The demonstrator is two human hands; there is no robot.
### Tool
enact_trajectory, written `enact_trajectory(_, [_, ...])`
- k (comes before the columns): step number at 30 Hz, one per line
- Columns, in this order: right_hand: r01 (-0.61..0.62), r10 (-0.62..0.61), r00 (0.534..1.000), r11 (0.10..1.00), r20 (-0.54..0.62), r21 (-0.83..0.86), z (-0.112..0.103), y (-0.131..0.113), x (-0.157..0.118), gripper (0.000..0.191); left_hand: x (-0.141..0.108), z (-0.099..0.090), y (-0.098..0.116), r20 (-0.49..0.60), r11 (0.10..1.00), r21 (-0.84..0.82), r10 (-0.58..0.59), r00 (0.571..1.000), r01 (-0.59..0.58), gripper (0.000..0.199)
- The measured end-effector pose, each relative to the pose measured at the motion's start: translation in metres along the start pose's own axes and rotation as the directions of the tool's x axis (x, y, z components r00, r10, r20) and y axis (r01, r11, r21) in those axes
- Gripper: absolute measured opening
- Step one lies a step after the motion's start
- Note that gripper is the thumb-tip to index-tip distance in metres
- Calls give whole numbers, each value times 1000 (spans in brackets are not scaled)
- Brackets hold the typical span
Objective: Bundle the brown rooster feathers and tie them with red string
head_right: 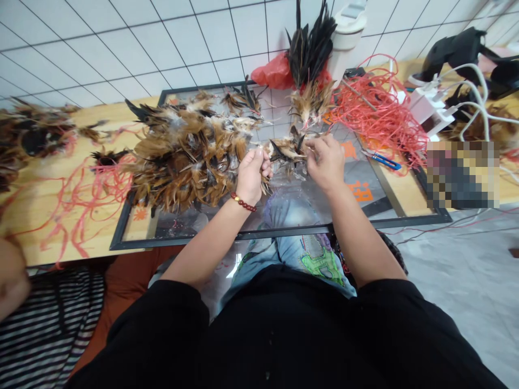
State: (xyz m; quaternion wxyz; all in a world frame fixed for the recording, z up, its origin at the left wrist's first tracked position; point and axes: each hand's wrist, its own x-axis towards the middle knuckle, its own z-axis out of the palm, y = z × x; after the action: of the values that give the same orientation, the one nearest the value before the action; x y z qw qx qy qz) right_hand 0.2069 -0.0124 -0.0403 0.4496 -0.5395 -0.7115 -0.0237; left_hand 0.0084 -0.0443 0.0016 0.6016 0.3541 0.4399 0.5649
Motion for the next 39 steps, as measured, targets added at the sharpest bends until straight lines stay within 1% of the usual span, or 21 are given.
enact_trajectory(4, [18, -19, 999, 1000, 40, 14, 0, -2, 0, 22, 1, 0, 0, -4, 1000, -15, 6, 1000, -6, 37])
enact_trajectory(10, [38, -42, 998, 997, 56, 64, -4, -12, 1, 41, 4, -1, 1, -35, 998, -66, -16, 999, 13, 37])
enact_trajectory(14, [107, -113, 985, 993, 130, 55, -3, -11, -1, 51, 5, -1, 3, -51, 995, -94, -32, 998, 27, 40])
enact_trajectory(16, [142, -149, 977, 988, 153, 53, 0, -8, -1, 53, 5, -1, 3, -57, 995, -98, -29, 998, 24, 42])
enact_trajectory(17, [141, -148, 977, 988, 151, 55, 1, -6, -1, 52, 5, -2, 4, -59, 995, -96, -28, 998, 22, 42])
enact_trajectory(19, [95, -102, 989, 993, 110, 66, 1, -1, 0, 46, 5, -2, 4, -62, 996, -92, -28, 998, 22, 43])
enact_trajectory(21, [20, -23, 999, 996, 35, 82, 0, 4, 2, 40, 5, -2, 5, -61, 995, -96, -29, 998, 23, 42])
enact_trajectory(24, [-46, 53, 997, 991, -54, 124, -3, 9, 5, 34, 6, -3, 5, -62, 994, -107, -25, 998, 18, 42])
enact_trajectory(26, [-38, 44, 998, 989, -47, 140, -5, 6, 6, 31, 5, -2, 4, -69, 994, -108, -10, 998, 2, 42])
enact_trajectory(29, [9, -12, 1000, 989, 16, 148, -7, -5, 6, 27, 5, -2, 3, -74, 994, -97, 40, 996, -47, 41])
enact_trajectory(30, [14, -17, 1000, 988, 20, 151, -7, -9, 5, 28, 4, -2, 3, -72, 994, -90, 59, 996, -65, 41])
enact_trajectory(32, [-18, 23, 999, 984, -27, 180, -5, -13, 5, 33, 4, -2, 2, -68, 993, -74, 89, 994, -93, 41])
enact_trajectory(34, [-83, 119, 986, 959, -117, 272, -1, -11, 5, 40, 4, -3, 1, -68, 993, -59, 96, 993, -100, 41])
enact_trajectory(36, [-127, 214, 960, 906, -179, 404, 5, -2, 7, 44, 4, -3, 1, -73, 995, -50, 87, 994, -91, 41])
enact_trajectory(38, [-142, 268, 944, 856, -193, 497, 10, 9, 9, 44, 5, -4, 0, -75, 996, -44, 77, 994, -81, 41])
enact_trajectory(39, [-146, 277, 943, 843, -185, 518, 11, 13, 9, 44, 5, -4, -1, -71, 996, -42, 79, 994, -82, 40])
